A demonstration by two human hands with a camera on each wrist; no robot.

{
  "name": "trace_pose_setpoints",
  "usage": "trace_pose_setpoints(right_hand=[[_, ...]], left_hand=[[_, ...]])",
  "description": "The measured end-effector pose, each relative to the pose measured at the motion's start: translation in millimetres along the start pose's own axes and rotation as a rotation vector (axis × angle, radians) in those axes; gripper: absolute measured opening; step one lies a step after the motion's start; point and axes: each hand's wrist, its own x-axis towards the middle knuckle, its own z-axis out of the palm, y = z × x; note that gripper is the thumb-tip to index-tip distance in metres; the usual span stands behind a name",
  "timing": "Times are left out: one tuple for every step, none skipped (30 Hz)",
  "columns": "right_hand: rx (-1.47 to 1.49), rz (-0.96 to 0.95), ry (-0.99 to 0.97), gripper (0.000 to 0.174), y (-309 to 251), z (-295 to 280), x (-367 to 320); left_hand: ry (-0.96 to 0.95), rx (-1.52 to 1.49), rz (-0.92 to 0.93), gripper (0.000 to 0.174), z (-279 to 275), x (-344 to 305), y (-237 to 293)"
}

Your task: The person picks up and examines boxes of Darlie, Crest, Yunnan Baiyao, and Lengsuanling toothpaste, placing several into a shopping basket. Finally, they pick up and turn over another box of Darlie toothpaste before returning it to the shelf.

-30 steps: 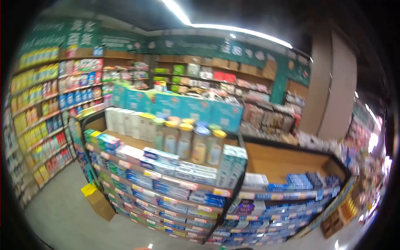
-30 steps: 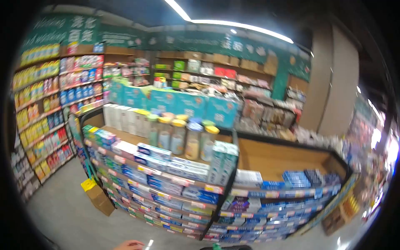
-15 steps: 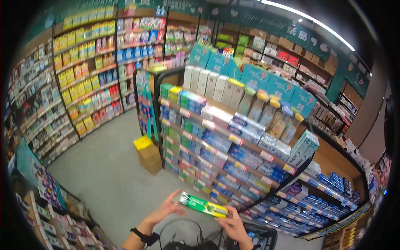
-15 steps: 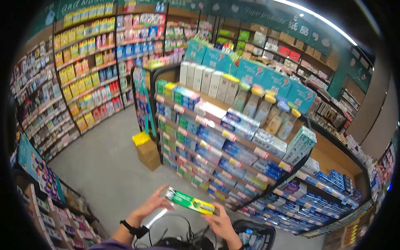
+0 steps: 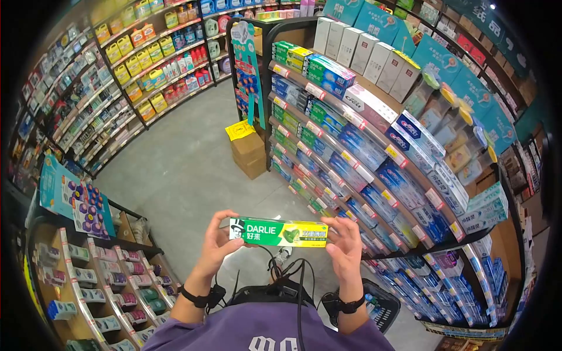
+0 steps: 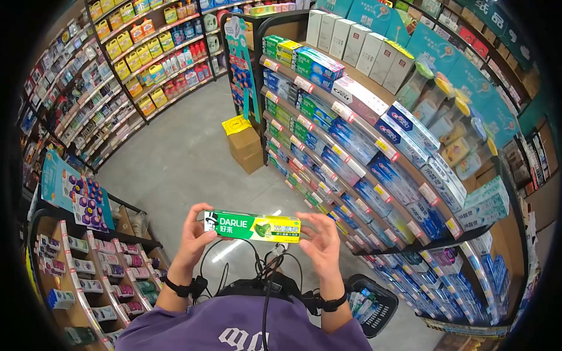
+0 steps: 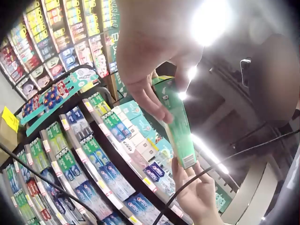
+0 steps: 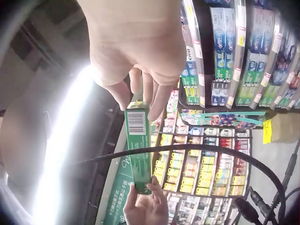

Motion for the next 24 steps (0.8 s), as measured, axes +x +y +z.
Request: trace_pose_setpoints(right_hand=[[-0.034, 0.017, -0.02, 0.043, 1.6, -5.9, 12.5], [-0.068, 0.03, -0.043, 0.044, 3.2, -12.8, 25.4], [-0.066, 0.026, -0.054, 0.045, 5.1, -19.8, 37.0], [-0.062, 0.024, -0.057, 0.046, 6.0, -26.4, 45.0], [-0.056, 0.018, -0.056, 0.047, 5.8, -32.7, 52.1], [-0.048, 0.02, -0.035, 0.046, 4.4, -39.4, 59.9], [-0.038, 0.019, -0.009, 0.046, 2.4, -46.5, 66.5], [-0.029, 0.018, 0.022, 0.045, 1.1, -53.2, 70.8], [-0.005, 0.014, 0.051, 0.046, 0.7, -59.5, 76.1], [0.018, 0.016, 0.079, 0.046, -0.2, -66.2, 82.4], [0.039, 0.022, 0.094, 0.046, -0.7, -72.3, 87.1], [0.044, 0.002, 0.114, 0.047, -2.8, -75.4, 90.8], [0.05, -0.02, 0.126, 0.048, -6.3, -76.6, 97.1], [0.058, -0.046, 0.131, 0.049, -7.3, -78.0, 105.6], [0.028, -0.039, 0.133, 0.05, -5.9, -82.2, 111.3], [-0.001, -0.032, 0.132, 0.052, -4.0, -88.2, 113.5], [-0.03, -0.023, 0.131, 0.053, -1.8, -92.4, 116.8], [-0.01, 0.004, 0.141, 0.054, -1.3, -93.0, 121.3], [0.011, 0.037, 0.154, 0.056, -2.7, -91.9, 124.1], [0.03, 0.075, 0.166, 0.057, -2.7, -91.0, 127.4], [0.05, 0.07, 0.159, 0.055, 0.0, -89.9, 132.6], [0.071, 0.067, 0.154, 0.054, 3.7, -87.9, 137.6], [0.09, 0.064, 0.146, 0.053, 7.4, -86.7, 143.0], [0.103, 0.095, 0.122, 0.05, 10.8, -87.3, 149.4]], left_hand=[[-0.002, 0.019, -0.016, 0.055, -2.4, 8.4, 0.3], [0.006, 0.017, -0.008, 0.055, -1.3, 20.3, -0.5], [0.01, 0.017, 0.0, 0.055, 0.4, 34.4, -0.4], [0.011, 0.018, 0.0, 0.056, 3.9, 47.4, 0.6], [0.013, 0.009, -0.018, 0.056, 10.0, 62.7, 3.6], [0.008, 0.032, -0.016, 0.056, 16.3, 78.0, 5.8], [-0.001, 0.058, -0.015, 0.056, 22.8, 93.2, 7.7], [-0.015, 0.083, -0.018, 0.056, 28.3, 107.9, 8.9], [-0.044, 0.117, -0.017, 0.057, 32.4, 121.5, 9.5], [-0.07, 0.15, -0.026, 0.058, 37.5, 134.0, 11.3], [-0.087, 0.178, -0.029, 0.058, 43.0, 146.0, 14.4], [-0.098, 0.206, -0.021, 0.058, 47.4, 156.6, 17.4], [-0.077, 0.201, -0.037, 0.059, 53.8, 165.7, 18.3], [-0.053, 0.197, -0.046, 0.06, 61.6, 174.6, 18.8], [-0.028, 0.194, -0.051, 0.061, 65.0, 183.1, 20.4], [-0.05, 0.191, -0.058, 0.06, 62.6, 190.6, 22.4], [-0.07, 0.189, -0.065, 0.06, 58.5, 197.1, 23.3], [-0.087, 0.184, -0.074, 0.059, 54.7, 202.7, 23.9], [0.011, 0.19, -0.005, 0.052, 59.0, 207.9, 20.7], [-0.009, 0.246, -0.061, 0.045, 51.2, 210.7, 25.1], [-0.027, 0.302, -0.117, 0.039, 38.2, 213.0, 32.6], [-0.044, 0.357, -0.175, 0.032, 29.3, 215.5, 38.0], [-0.013, 0.458, -0.205, 0.029, 27.4, 219.1, 39.5], [0.022, 0.555, -0.235, 0.028, 27.5, 222.4, 39.9]])
